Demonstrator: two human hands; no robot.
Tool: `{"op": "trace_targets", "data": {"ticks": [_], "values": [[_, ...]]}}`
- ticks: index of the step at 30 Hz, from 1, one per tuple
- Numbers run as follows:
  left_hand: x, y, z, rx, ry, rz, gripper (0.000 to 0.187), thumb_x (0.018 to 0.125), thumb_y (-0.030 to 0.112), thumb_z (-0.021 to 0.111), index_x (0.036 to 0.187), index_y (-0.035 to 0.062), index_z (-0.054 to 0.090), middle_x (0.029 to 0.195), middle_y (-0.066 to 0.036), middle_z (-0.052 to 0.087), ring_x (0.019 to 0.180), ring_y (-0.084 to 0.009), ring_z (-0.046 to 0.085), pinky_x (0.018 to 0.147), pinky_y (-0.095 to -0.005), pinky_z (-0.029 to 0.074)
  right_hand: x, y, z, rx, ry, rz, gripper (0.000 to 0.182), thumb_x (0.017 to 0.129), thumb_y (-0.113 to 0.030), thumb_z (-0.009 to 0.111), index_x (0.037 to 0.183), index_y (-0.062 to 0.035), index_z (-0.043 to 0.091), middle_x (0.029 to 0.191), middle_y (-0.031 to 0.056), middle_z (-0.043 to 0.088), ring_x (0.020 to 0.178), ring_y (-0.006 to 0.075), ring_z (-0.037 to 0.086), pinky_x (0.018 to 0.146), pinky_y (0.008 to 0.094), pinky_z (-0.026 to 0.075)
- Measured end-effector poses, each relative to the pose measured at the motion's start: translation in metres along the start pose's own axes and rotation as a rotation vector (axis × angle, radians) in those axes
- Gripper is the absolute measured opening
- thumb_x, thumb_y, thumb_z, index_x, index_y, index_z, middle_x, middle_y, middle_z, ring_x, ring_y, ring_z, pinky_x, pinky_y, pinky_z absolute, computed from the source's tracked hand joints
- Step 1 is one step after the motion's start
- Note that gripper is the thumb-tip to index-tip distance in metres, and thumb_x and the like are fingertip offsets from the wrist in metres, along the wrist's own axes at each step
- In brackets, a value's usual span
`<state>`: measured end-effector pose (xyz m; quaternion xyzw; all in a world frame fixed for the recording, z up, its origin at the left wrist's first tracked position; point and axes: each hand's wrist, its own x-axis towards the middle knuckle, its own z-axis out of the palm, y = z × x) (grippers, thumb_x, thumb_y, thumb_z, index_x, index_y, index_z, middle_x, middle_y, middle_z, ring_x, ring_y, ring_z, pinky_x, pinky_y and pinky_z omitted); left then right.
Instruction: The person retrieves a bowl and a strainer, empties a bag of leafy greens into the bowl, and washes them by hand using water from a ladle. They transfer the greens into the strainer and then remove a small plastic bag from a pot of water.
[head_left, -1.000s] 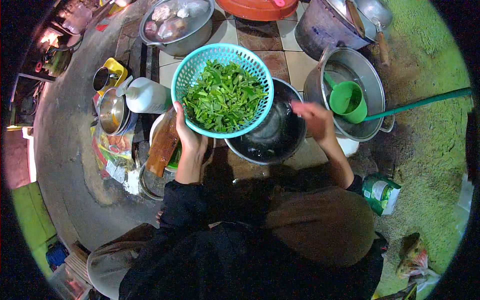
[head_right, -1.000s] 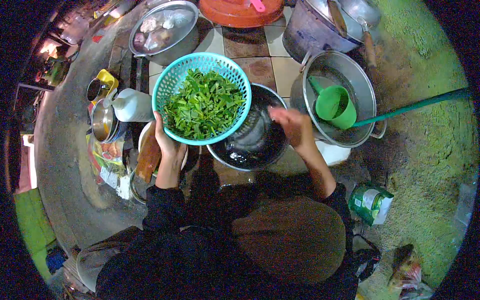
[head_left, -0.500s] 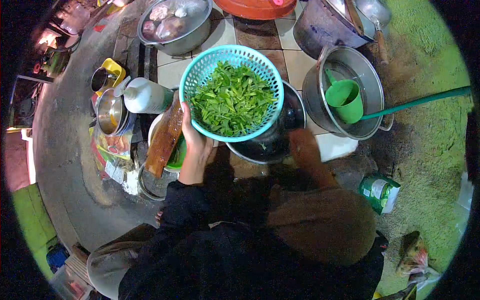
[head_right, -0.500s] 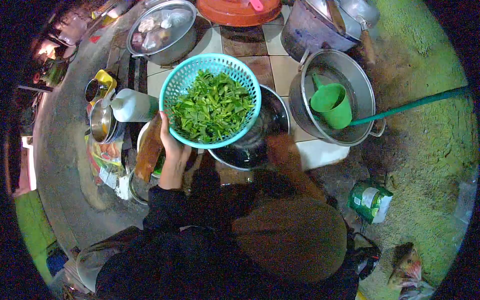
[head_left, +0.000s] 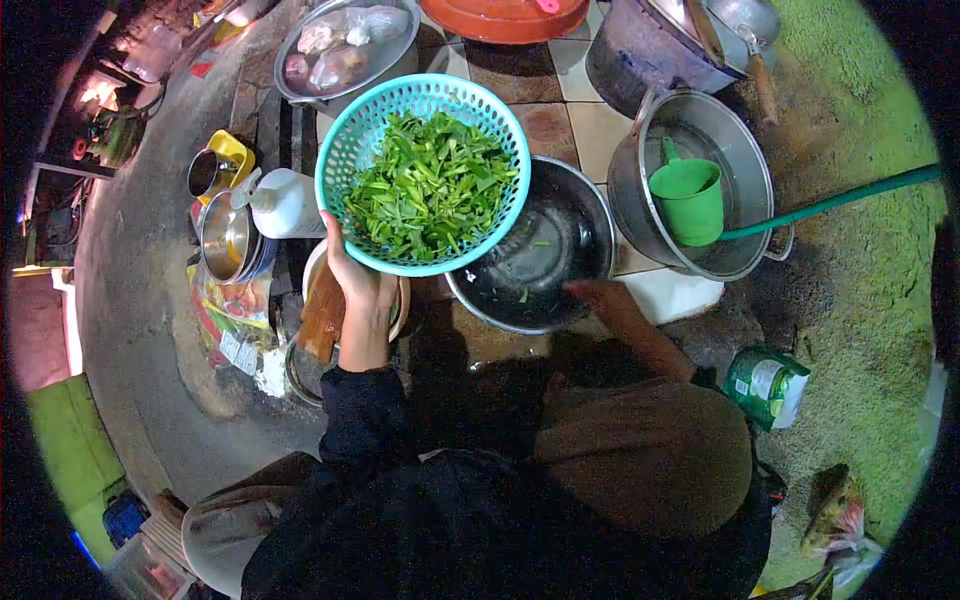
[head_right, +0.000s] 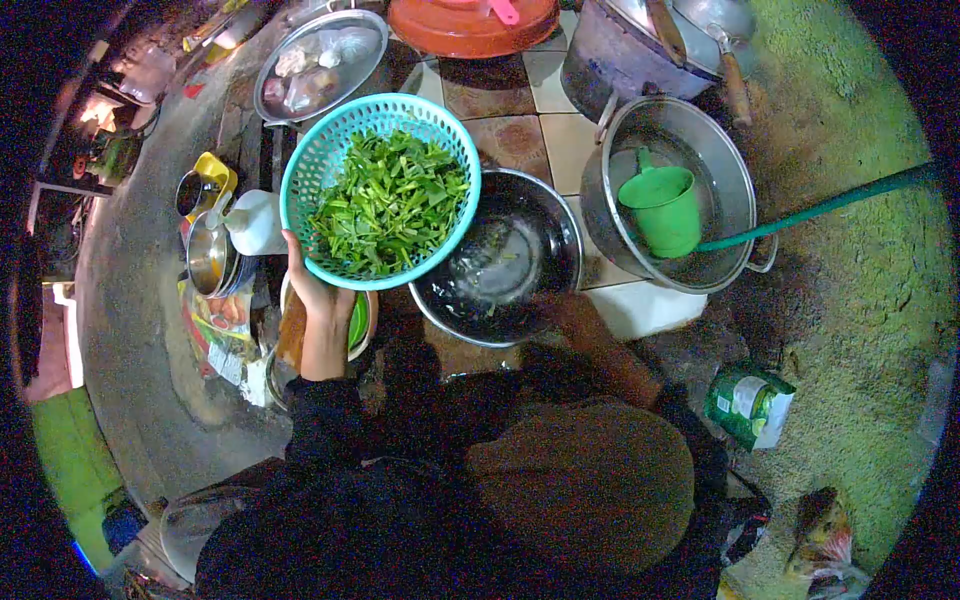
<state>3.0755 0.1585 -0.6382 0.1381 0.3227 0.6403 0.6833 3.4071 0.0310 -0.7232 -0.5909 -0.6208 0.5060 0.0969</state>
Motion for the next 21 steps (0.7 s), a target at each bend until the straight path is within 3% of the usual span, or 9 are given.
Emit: {"op": "trace_targets", "data": {"ticks": [1,5,7,8,10,13,17,19,21], "values": [[0.000,0.000,0.001,-0.001,-0.001,-0.001,0.061,0.093,0.051,0.040,0.133,0.0050,0.039,0.131,-0.012,0.047,0.117,-0.0287,0.047,0.101,-0.0444,0.036,0.009,0.009,-0.003,0.516,0.180,0.096,0.028,0.087,-0.011,0.055,0.115,-0.0092,0.059,0.106,0.0099,0.063,0.096,0.0281,0.061,0.095,0.0375,0.042],[0.001,0.002,-0.001,0.010,-0.008,0.047,0.059,0.093,0.050,0.041,0.132,0.0050,0.040,0.129,-0.012,0.049,0.115,-0.0277,0.048,0.100,-0.0436,0.037,0.089,0.080,0.016,0.271,0.366,-0.023,0.035,0.091,-0.028,0.055,0.119,-0.0089,0.053,0.109,0.0106,0.060,0.104,0.0253,0.057,0.093,0.0411,0.042],[0.005,0.003,-0.003,0.003,-0.001,0.058,0.058,0.094,0.049,0.041,0.131,0.0043,0.041,0.128,-0.012,0.049,0.115,-0.0276,0.049,0.100,-0.0430,0.037,0.112,0.086,0.029,1.234,0.183,0.095,0.050,0.088,-0.044,0.056,0.123,-0.0092,0.047,0.112,0.0104,0.055,0.106,0.0264,0.053,0.090,0.0452,0.042],[0.005,0.003,-0.003,-0.009,-0.022,0.060,0.059,0.093,0.049,0.041,0.131,0.0042,0.041,0.128,-0.012,0.049,0.115,-0.0275,0.049,0.099,-0.0429,0.037,0.119,0.078,0.036,1.236,0.185,0.087,0.050,0.088,-0.044,0.056,0.123,-0.0092,0.047,0.112,0.0104,0.055,0.106,0.0264,0.053,0.090,0.0452,0.042],[0.002,0.005,0.003,-0.010,-0.015,0.054,0.059,0.093,0.049,0.041,0.131,0.0043,0.041,0.128,-0.012,0.049,0.115,-0.0274,0.049,0.100,-0.0428,0.037,0.124,0.025,0.044,1.182,0.586,0.359,0.028,0.091,-0.035,0.053,0.101,-0.0097,0.060,0.089,0.0086,0.063,0.074,0.0192,0.058,0.070,0.0335,0.047],[0.000,0.006,0.004,-0.009,-0.007,0.052,0.060,0.093,0.050,0.042,0.131,0.0043,0.040,0.127,-0.012,0.049,0.115,-0.0271,0.048,0.100,-0.0428,0.037,0.140,0.012,0.037,0.865,0.489,0.129,0.021,0.091,-0.027,0.055,0.093,-0.0076,0.062,0.082,0.0031,0.063,0.068,0.0140,0.056,0.064,0.0301,0.046],[0.000,0.009,0.004,-0.002,0.000,0.058,0.061,0.092,0.052,0.040,0.132,0.0068,0.041,0.130,-0.011,0.048,0.116,-0.0292,0.047,0.100,-0.0448,0.036,0.184,0.044,0.057,0.977,0.277,0.057,0.022,0.090,-0.027,0.058,0.102,-0.0088,0.055,0.095,0.0046,0.059,0.084,0.0175,0.056,0.076,0.0359,0.047],[-0.002,0.011,0.007,-0.011,-0.024,0.054,0.063,0.092,0.051,0.042,0.132,0.0029,0.039,0.129,-0.012,0.048,0.117,-0.0276,0.047,0.101,-0.0426,0.035,0.187,0.036,0.060,1.029,0.226,-0.087,0.006,0.086,-0.009,0.060,0.089,-0.0054,0.064,0.080,0.0017,0.064,0.068,0.0119,0.057,0.059,0.0262,0.045],[-0.003,0.012,0.009,-0.001,-0.010,0.051,0.064,0.092,0.051,0.042,0.133,0.0026,0.038,0.131,-0.013,0.047,0.118,-0.0278,0.046,0.102,-0.0427,0.034,0.182,0.030,0.055,1.077,0.186,-0.076,0.011,0.085,-0.008,0.062,0.094,-0.0031,0.062,0.083,0.0033,0.064,0.070,0.0134,0.058,0.062,0.0271,0.047]]}}
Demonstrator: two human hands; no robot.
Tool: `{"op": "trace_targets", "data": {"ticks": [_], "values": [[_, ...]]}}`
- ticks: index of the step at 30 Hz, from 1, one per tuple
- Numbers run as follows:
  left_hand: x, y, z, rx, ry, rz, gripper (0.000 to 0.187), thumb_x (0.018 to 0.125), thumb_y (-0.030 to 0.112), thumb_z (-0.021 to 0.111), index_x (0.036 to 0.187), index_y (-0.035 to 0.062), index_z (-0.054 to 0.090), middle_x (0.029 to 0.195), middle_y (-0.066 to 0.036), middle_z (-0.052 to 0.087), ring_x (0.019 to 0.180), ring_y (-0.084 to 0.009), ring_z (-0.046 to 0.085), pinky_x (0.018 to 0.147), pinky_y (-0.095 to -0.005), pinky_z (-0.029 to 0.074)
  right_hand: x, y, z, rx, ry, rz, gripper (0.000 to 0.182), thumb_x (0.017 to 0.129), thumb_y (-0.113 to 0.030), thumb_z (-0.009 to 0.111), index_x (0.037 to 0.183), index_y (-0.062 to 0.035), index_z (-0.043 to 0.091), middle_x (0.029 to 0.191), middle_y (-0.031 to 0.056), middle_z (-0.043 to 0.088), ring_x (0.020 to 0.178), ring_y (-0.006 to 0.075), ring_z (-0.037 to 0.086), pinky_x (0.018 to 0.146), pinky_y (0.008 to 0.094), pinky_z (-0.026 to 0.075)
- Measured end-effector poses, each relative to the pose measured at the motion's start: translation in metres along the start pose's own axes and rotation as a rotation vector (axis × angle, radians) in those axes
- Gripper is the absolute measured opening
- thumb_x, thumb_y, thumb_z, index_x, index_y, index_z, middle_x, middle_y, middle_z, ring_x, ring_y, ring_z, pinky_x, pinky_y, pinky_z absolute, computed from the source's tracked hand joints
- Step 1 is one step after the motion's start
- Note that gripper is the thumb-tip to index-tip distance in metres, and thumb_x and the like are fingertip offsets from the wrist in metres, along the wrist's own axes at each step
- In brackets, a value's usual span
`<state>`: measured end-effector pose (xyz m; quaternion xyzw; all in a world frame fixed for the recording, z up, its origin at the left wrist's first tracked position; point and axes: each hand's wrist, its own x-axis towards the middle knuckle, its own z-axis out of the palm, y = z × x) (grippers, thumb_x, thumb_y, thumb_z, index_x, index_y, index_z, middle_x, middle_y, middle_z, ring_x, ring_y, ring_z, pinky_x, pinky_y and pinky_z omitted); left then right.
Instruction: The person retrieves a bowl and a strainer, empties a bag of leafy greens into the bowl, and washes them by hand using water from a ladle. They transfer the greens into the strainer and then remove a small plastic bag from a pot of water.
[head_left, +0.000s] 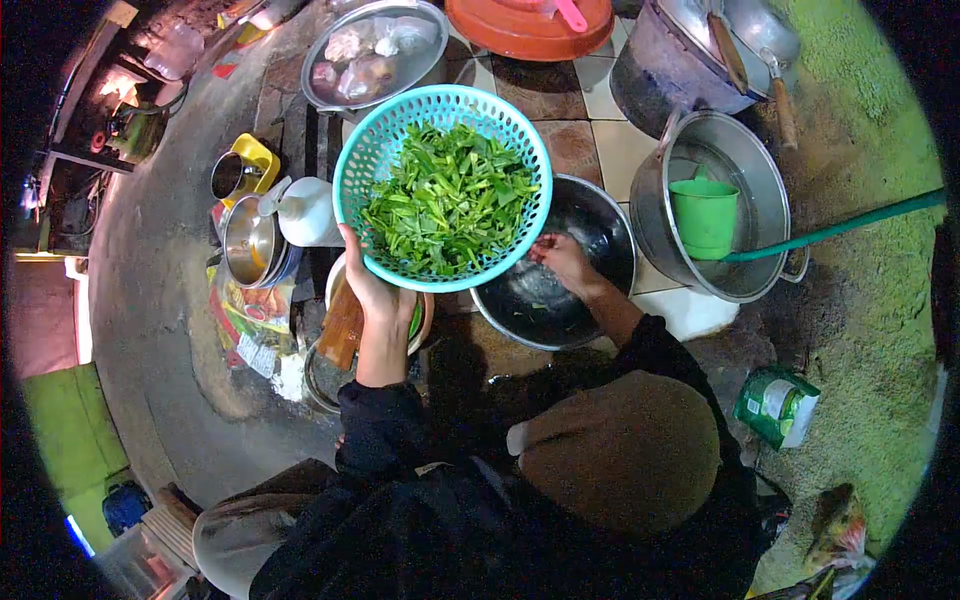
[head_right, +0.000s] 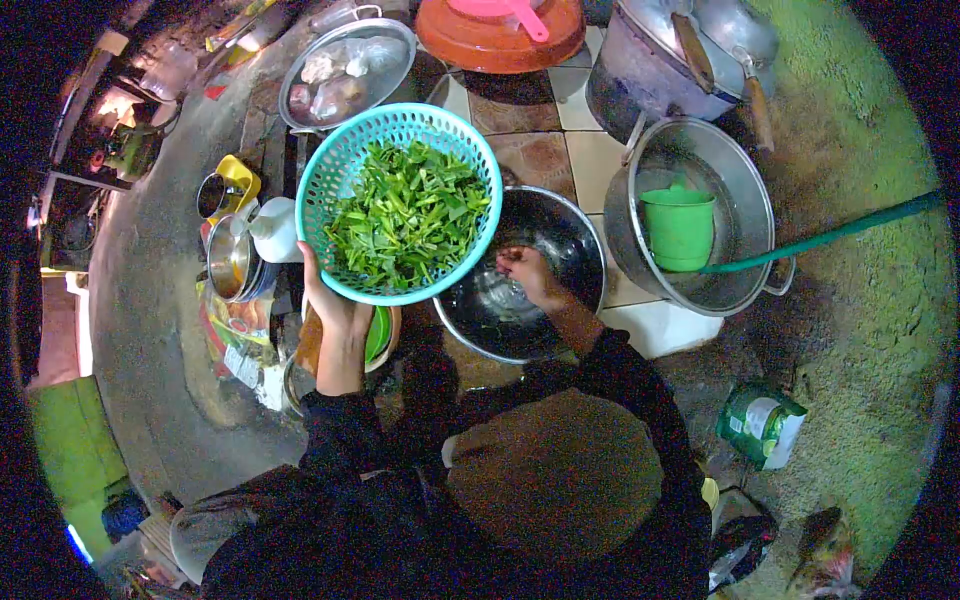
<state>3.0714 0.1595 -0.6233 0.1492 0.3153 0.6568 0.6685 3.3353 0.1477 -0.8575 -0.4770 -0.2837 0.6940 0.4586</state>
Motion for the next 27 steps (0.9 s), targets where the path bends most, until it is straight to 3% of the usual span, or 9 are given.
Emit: {"op": "trace_targets", "data": {"ticks": [6,12,14,16,18,22,24,26,27], "values": [[0.003,-0.002,-0.011,0.024,0.031,0.000,0.063,0.093,0.052,0.040,0.134,0.0039,0.037,0.132,-0.012,0.046,0.119,-0.0284,0.045,0.102,-0.0434,0.034,-0.034,-0.092,0.001,0.019,-0.018,-0.285,0.017,0.086,-0.006,0.059,0.101,-0.0001,0.059,0.093,0.0064,0.064,0.076,0.0142,0.060,0.072,0.0264,0.049],[0.003,-0.011,-0.013,0.015,0.049,-0.036,0.062,0.093,0.052,0.039,0.134,0.0047,0.039,0.132,-0.012,0.046,0.119,-0.0294,0.046,0.102,-0.0454,0.034,-0.090,-0.233,0.062,-0.379,0.321,-0.431,0.014,0.090,-0.007,0.054,0.102,0.0002,0.059,0.095,0.0070,0.064,0.082,0.0116,0.059,0.076,0.0245,0.047],[-0.001,-0.013,-0.005,0.032,0.037,-0.046,0.062,0.093,0.052,0.039,0.133,0.0048,0.039,0.132,-0.012,0.046,0.119,-0.0296,0.046,0.102,-0.0459,0.035,-0.106,-0.257,0.107,-0.439,0.348,-0.814,0.013,0.090,-0.006,0.053,0.101,0.0005,0.058,0.096,0.0072,0.064,0.083,0.0118,0.059,0.077,0.0248,0.047],[0.000,-0.016,-0.006,0.031,0.029,-0.062,0.062,0.093,0.052,0.039,0.133,0.0047,0.040,0.132,-0.013,0.047,0.119,-0.0301,0.046,0.102,-0.0460,0.035,-0.109,-0.254,0.141,-0.470,0.232,-0.871,0.015,0.090,-0.006,0.052,0.102,-0.0007,0.058,0.101,0.0102,0.063,0.088,0.0184,0.060,0.081,0.0303,0.047],[-0.002,-0.018,-0.004,-0.029,0.009,-0.132,0.061,0.094,0.050,0.036,0.135,0.0047,0.037,0.134,-0.013,0.045,0.121,-0.0289,0.044,0.103,-0.0447,0.033,-0.100,-0.248,0.157,-1.065,-0.011,-1.038,0.017,0.090,-0.008,0.050,0.104,-0.0027,0.058,0.103,0.0131,0.061,0.096,0.0264,0.059,0.086,0.0355,0.046],[-0.007,-0.018,0.007,-0.015,0.050,-0.080,0.060,0.094,0.049,0.039,0.134,0.0042,0.037,0.133,-0.013,0.045,0.121,-0.0286,0.045,0.103,-0.0445,0.034,-0.106,-0.232,0.156,-1.524,0.130,-1.243,0.019,0.089,-0.007,0.050,0.105,-0.0041,0.058,0.101,0.0150,0.059,0.097,0.0315,0.057,0.087,0.0388,0.044],[-0.003,-0.016,0.001,-0.021,0.059,-0.065,0.059,0.094,0.048,0.040,0.134,0.0042,0.038,0.132,-0.012,0.046,0.120,-0.0278,0.045,0.102,-0.0438,0.035,-0.107,-0.215,0.125,-0.990,0.335,-1.079,0.021,0.087,-0.005,0.053,0.108,-0.0047,0.057,0.097,0.0156,0.059,0.094,0.0313,0.057,0.085,0.0379,0.045],[-0.001,-0.012,-0.003,-0.040,0.027,-0.037,0.059,0.094,0.048,0.040,0.133,0.0041,0.038,0.131,-0.011,0.047,0.118,-0.0272,0.046,0.101,-0.0427,0.036,-0.101,-0.141,0.072,-0.809,0.359,-0.642,0.025,0.083,-0.006,0.060,0.108,-0.0043,0.057,0.095,0.0158,0.058,0.091,0.0326,0.057,0.083,0.0384,0.046],[0.001,-0.011,-0.006,-0.035,0.030,-0.017,0.058,0.095,0.048,0.039,0.133,0.0038,0.038,0.131,-0.011,0.047,0.118,-0.0269,0.047,0.101,-0.0421,0.037,-0.085,-0.078,0.034,-0.951,0.249,-0.747,0.028,0.080,-0.008,0.064,0.107,-0.0043,0.057,0.094,0.0162,0.058,0.090,0.0332,0.058,0.081,0.0382,0.046]]}}
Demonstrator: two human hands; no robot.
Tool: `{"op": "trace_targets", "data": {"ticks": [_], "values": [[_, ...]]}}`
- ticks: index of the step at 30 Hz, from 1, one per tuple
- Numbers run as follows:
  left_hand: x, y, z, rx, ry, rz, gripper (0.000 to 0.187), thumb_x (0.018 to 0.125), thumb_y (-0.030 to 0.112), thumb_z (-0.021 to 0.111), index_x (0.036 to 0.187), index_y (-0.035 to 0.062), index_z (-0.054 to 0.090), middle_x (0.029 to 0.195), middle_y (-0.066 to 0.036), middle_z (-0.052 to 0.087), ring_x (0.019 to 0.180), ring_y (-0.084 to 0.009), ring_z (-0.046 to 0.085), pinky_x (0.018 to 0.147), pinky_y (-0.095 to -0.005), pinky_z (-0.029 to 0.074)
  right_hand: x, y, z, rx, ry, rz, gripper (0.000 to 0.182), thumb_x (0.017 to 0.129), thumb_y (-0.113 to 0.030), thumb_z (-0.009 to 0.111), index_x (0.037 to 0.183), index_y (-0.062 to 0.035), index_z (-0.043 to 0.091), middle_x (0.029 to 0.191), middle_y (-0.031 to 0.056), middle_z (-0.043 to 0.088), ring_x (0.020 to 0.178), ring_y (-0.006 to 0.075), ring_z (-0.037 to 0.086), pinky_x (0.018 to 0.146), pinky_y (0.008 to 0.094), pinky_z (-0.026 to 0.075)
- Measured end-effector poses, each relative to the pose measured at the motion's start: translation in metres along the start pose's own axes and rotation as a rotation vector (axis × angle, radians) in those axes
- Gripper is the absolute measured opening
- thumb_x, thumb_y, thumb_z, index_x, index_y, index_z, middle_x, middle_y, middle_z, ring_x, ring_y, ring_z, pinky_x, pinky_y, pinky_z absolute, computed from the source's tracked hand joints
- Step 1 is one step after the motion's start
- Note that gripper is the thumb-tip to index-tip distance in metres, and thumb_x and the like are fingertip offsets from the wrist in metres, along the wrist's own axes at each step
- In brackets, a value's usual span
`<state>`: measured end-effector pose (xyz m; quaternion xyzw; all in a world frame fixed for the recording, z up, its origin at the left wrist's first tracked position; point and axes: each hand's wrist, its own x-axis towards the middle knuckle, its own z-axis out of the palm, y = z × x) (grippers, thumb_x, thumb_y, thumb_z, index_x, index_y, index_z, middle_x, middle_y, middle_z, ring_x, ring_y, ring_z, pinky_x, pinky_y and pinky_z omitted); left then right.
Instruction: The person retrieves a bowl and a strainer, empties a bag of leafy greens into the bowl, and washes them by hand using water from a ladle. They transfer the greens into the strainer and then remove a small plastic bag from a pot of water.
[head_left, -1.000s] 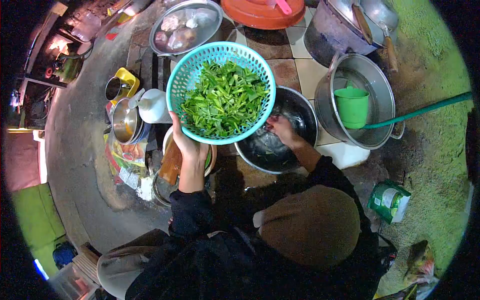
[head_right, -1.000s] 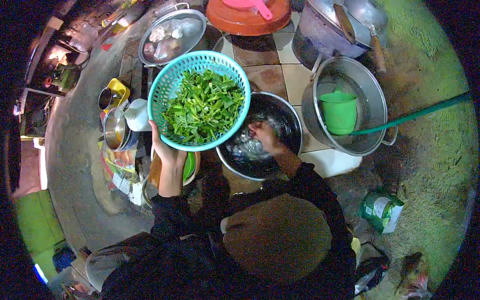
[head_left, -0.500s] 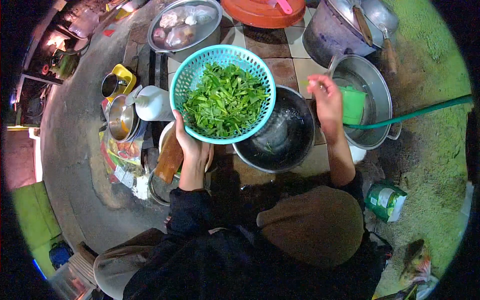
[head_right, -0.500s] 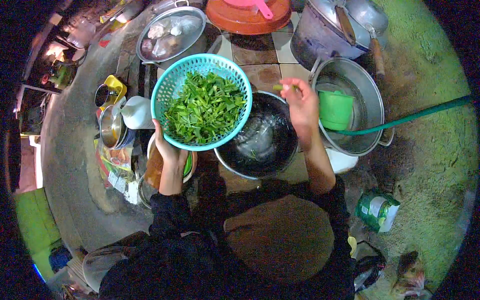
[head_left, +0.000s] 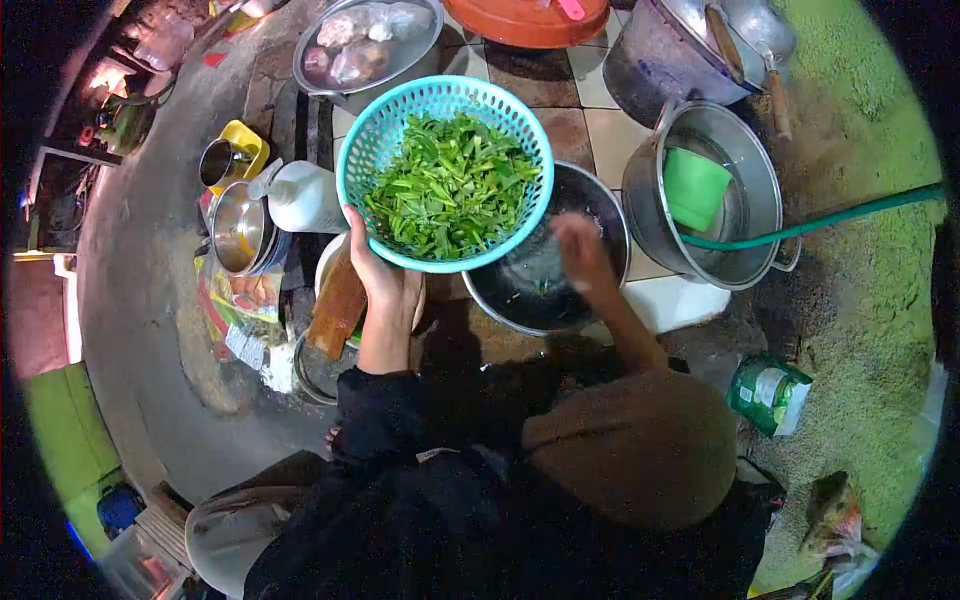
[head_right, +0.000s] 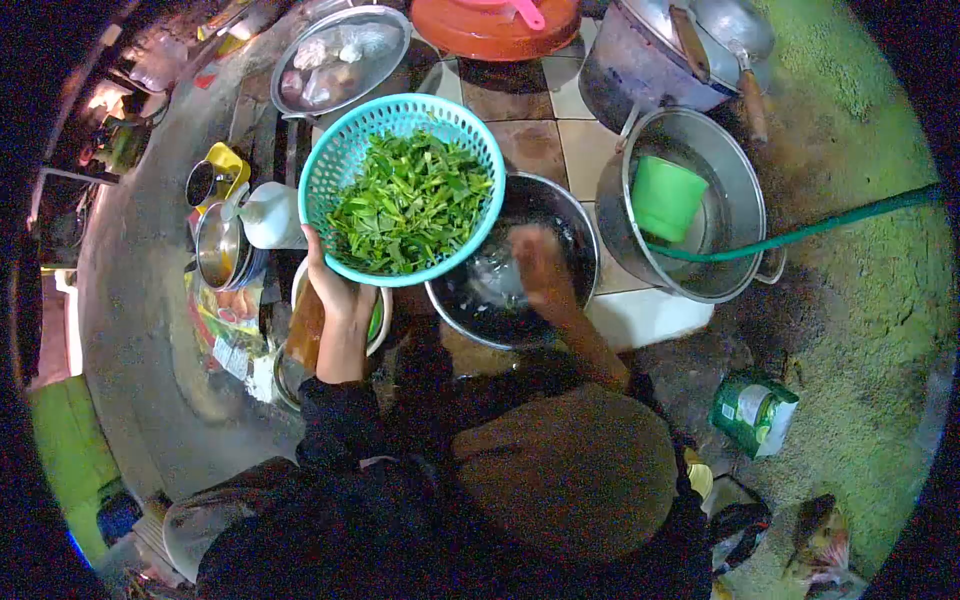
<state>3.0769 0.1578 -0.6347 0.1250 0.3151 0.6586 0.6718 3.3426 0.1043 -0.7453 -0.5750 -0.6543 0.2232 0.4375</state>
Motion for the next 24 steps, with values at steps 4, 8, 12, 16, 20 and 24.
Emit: {"op": "trace_targets", "data": {"ticks": [4,8,12,16,20,24], "values": [[0.000,0.005,0.000,-0.002,0.010,-0.015,0.060,0.094,0.049,0.039,0.134,0.0037,0.038,0.132,-0.012,0.046,0.119,-0.0276,0.046,0.102,-0.0425,0.035,-0.060,0.010,0.027,-0.213,-0.230,0.063,0.034,0.072,-0.009,0.071,0.103,-0.0053,0.057,0.093,0.0179,0.059,0.088,0.0338,0.059,0.077,0.0373,0.047],[0.001,0.005,0.001,-0.003,0.014,0.005,0.061,0.094,0.049,0.039,0.134,0.0038,0.037,0.133,-0.012,0.045,0.120,-0.0282,0.045,0.103,-0.0429,0.034,-0.068,0.017,0.041,-0.176,-0.447,0.231,0.034,0.079,-0.014,0.069,0.109,-0.0039,0.057,0.100,0.0165,0.062,0.096,0.0302,0.060,0.085,0.0379,0.046],[0.000,0.005,-0.001,0.009,0.010,0.013,0.061,0.094,0.049,0.039,0.134,0.0039,0.037,0.134,-0.012,0.045,0.121,-0.0285,0.045,0.103,-0.0431,0.033,-0.070,0.034,0.043,0.267,-0.470,0.478,0.019,0.083,-0.012,0.064,0.099,-0.0024,0.062,0.090,0.0117,0.067,0.085,0.0228,0.064,0.080,0.0339,0.049],[0.002,0.004,-0.006,0.011,-0.016,0.017,0.061,0.094,0.050,0.039,0.134,0.0042,0.037,0.134,-0.012,0.045,0.121,-0.0283,0.045,0.103,-0.0432,0.034,-0.006,-0.009,-0.015,0.040,-0.054,0.098,0.014,0.087,-0.010,0.058,0.097,-0.0043,0.067,0.094,0.0110,0.067,0.085,0.0183,0.064,0.078,0.0304,0.049],[0.002,0.001,-0.008,-0.002,-0.012,-0.013,0.060,0.094,0.050,0.038,0.135,0.0047,0.037,0.133,-0.012,0.045,0.121,-0.0281,0.045,0.103,-0.0435,0.034,0.069,-0.144,-0.075,-0.007,0.219,0.200,0.018,0.084,-0.006,0.060,0.101,-0.0064,0.067,0.097,0.0126,0.065,0.087,0.0221,0.064,0.078,0.0309,0.049],[0.001,-0.005,-0.006,-0.001,-0.019,-0.053,0.061,0.094,0.050,0.037,0.135,0.0042,0.036,0.133,-0.013,0.045,0.121,-0.0284,0.045,0.103,-0.0434,0.034,0.094,-0.190,-0.069,-0.066,0.295,-0.125,0.020,0.080,-0.003,0.064,0.100,-0.0047,0.066,0.095,0.0114,0.065,0.088,0.0225,0.063,0.077,0.0303,0.049]]}}
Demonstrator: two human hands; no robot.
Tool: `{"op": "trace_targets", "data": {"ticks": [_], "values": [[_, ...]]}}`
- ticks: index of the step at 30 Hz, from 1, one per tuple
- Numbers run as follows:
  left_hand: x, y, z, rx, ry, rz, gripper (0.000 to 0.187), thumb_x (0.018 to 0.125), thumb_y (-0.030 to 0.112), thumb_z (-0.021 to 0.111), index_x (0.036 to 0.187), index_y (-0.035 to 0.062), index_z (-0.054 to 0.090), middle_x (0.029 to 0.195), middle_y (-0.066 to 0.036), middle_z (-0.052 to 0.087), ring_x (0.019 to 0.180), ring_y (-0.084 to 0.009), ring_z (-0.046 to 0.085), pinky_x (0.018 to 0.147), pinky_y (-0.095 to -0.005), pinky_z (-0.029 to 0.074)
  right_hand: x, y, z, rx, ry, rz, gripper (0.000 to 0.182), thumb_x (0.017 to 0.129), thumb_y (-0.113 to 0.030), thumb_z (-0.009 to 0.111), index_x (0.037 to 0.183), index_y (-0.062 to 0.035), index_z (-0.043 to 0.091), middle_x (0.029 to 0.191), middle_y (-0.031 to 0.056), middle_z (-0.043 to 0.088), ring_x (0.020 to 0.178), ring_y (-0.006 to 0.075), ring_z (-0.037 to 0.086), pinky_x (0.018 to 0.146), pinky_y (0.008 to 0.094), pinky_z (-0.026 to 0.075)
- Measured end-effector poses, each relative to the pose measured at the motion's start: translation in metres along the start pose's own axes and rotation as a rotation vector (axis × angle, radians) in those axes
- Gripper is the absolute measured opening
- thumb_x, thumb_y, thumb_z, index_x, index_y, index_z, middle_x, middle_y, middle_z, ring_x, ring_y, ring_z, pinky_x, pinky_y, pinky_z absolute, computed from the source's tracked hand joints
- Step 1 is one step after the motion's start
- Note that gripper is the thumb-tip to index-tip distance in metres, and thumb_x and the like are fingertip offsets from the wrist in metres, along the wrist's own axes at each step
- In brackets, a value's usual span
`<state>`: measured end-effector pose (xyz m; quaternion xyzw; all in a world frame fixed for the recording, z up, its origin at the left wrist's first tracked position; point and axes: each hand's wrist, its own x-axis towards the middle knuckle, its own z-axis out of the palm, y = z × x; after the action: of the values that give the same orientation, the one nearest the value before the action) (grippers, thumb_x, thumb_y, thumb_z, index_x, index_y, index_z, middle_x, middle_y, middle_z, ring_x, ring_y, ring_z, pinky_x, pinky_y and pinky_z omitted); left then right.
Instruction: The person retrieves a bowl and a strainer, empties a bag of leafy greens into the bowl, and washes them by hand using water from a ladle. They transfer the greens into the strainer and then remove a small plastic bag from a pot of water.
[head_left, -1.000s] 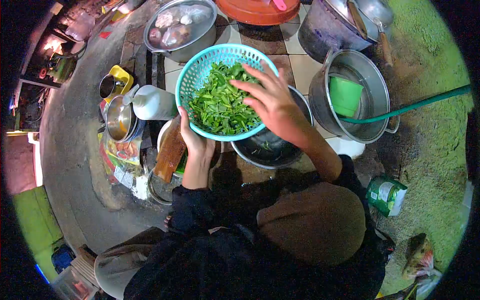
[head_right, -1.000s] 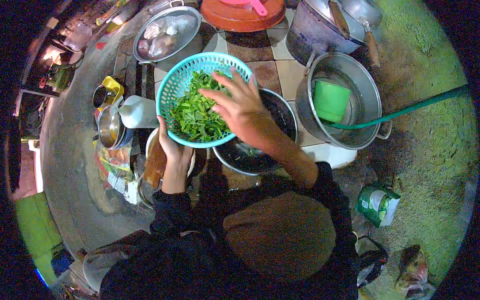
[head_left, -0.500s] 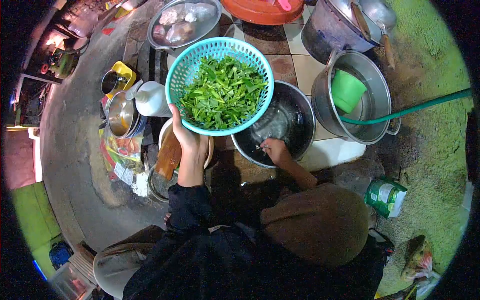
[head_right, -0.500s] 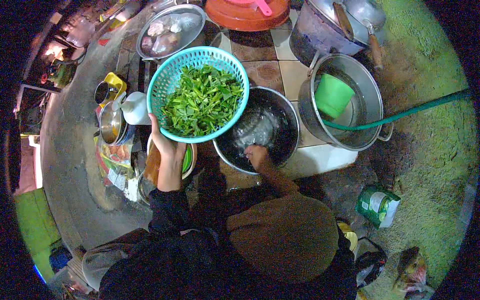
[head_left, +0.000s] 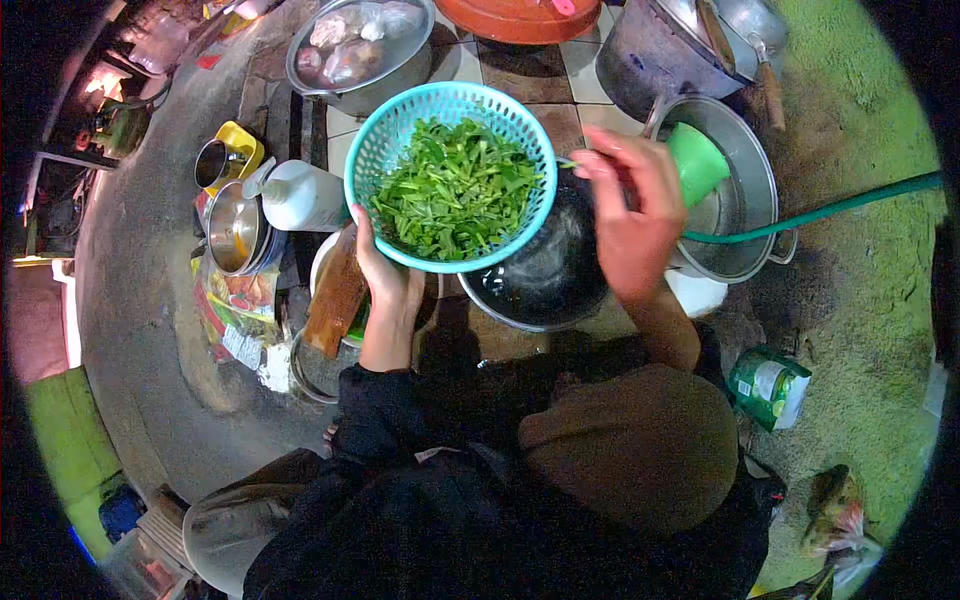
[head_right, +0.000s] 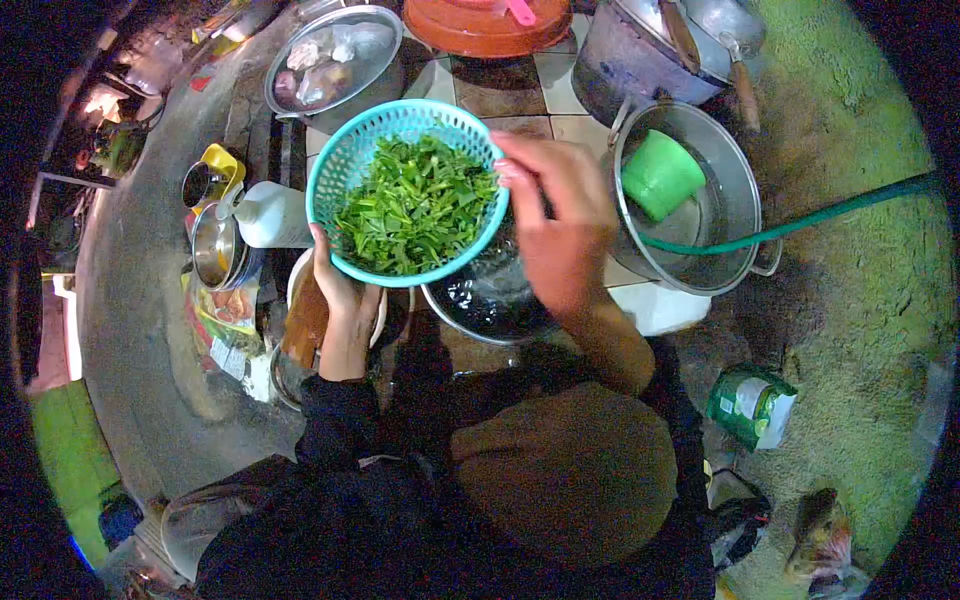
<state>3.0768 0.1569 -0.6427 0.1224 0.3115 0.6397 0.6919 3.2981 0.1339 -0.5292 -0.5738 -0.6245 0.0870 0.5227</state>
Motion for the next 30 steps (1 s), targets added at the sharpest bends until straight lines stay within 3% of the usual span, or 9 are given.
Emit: {"op": "trace_targets", "data": {"ticks": [4,6,9,11,13,18,21,28,30], "values": [[-0.008,-0.012,0.010,-0.001,0.004,-0.054,0.060,0.094,0.050,0.039,0.133,0.0050,0.039,0.132,-0.012,0.046,0.120,-0.0291,0.046,0.103,-0.0448,0.035,-0.009,0.032,0.035,-0.136,-0.489,-0.293,0.031,0.077,-0.015,0.069,0.106,-0.0046,0.064,0.106,0.0114,0.064,0.101,0.0296,0.059,0.087,0.0368,0.047],[-0.006,-0.011,0.008,-0.015,0.028,-0.078,0.059,0.093,0.050,0.041,0.132,0.0060,0.042,0.131,-0.011,0.048,0.119,-0.0293,0.047,0.102,-0.0459,0.036,-0.011,0.030,0.032,-0.287,-0.435,-0.395,0.033,0.079,-0.018,0.067,0.109,-0.0053,0.062,0.104,0.0125,0.063,0.103,0.0304,0.058,0.088,0.0381,0.045],[-0.009,-0.011,0.008,-0.012,0.066,-0.074,0.060,0.092,0.051,0.041,0.132,0.0060,0.042,0.131,-0.012,0.048,0.119,-0.0293,0.047,0.101,-0.0457,0.036,-0.022,0.034,0.008,-0.417,-0.354,-0.360,0.035,0.084,-0.021,0.062,0.114,-0.0052,0.058,0.109,0.0142,0.060,0.108,0.0333,0.053,0.094,0.0416,0.041],[-0.010,-0.007,0.011,0.001,0.035,-0.081,0.063,0.092,0.052,0.040,0.134,0.0054,0.037,0.133,-0.012,0.045,0.121,-0.0288,0.045,0.103,-0.0450,0.033,-0.043,0.067,-0.006,-0.209,-0.348,0.147,0.031,0.087,-0.018,0.057,0.115,-0.0057,0.058,0.111,0.0159,0.059,0.109,0.0350,0.053,0.094,0.0432,0.041],[-0.006,-0.003,0.008,-0.011,0.024,-0.070,0.062,0.093,0.052,0.040,0.134,0.0054,0.038,0.133,-0.012,0.046,0.120,-0.0284,0.045,0.103,-0.0447,0.034,-0.089,0.133,0.002,-0.190,-0.504,0.273,0.023,0.085,-0.012,0.058,0.106,-0.0036,0.060,0.105,0.0179,0.060,0.099,0.0340,0.056,0.088,0.0411,0.043],[-0.004,0.003,0.008,0.014,0.014,-0.005,0.061,0.093,0.051,0.039,0.133,0.0046,0.039,0.133,-0.012,0.046,0.120,-0.0290,0.045,0.103,-0.0451,0.034,-0.182,0.198,0.004,-0.185,-1.125,0.007,0.023,0.079,-0.010,0.061,0.100,-0.0020,0.062,0.102,0.0168,0.060,0.096,0.0319,0.058,0.084,0.0397,0.045],[-0.003,0.006,0.009,0.020,0.021,0.007,0.062,0.093,0.051,0.040,0.133,0.0047,0.039,0.133,-0.013,0.046,0.120,-0.0299,0.046,0.103,-0.0459,0.035,-0.204,0.211,0.004,-0.177,-1.194,0.172,0.020,0.077,-0.011,0.061,0.095,-0.0029,0.063,0.096,0.0158,0.061,0.090,0.0344,0.059,0.079,0.0407,0.047],[-0.002,0.010,0.006,-0.005,-0.013,0.032,0.060,0.095,0.049,0.036,0.135,0.0040,0.036,0.134,-0.013,0.044,0.121,-0.0286,0.045,0.103,-0.0439,0.034,-0.195,0.225,0.006,-0.080,-1.318,0.030,0.016,0.077,-0.011,0.062,0.091,-0.0053,0.066,0.085,0.0148,0.064,0.078,0.0332,0.063,0.069,0.0401,0.049],[-0.002,0.010,0.005,-0.012,-0.009,0.014,0.060,0.095,0.048,0.036,0.135,0.0040,0.036,0.134,-0.013,0.044,0.120,-0.0285,0.045,0.103,-0.0439,0.034,-0.157,0.195,-0.002,-0.037,-1.560,0.159,0.020,0.078,-0.014,0.064,0.097,-0.0050,0.066,0.091,0.0128,0.066,0.081,0.0263,0.064,0.073,0.0374,0.049]]}}
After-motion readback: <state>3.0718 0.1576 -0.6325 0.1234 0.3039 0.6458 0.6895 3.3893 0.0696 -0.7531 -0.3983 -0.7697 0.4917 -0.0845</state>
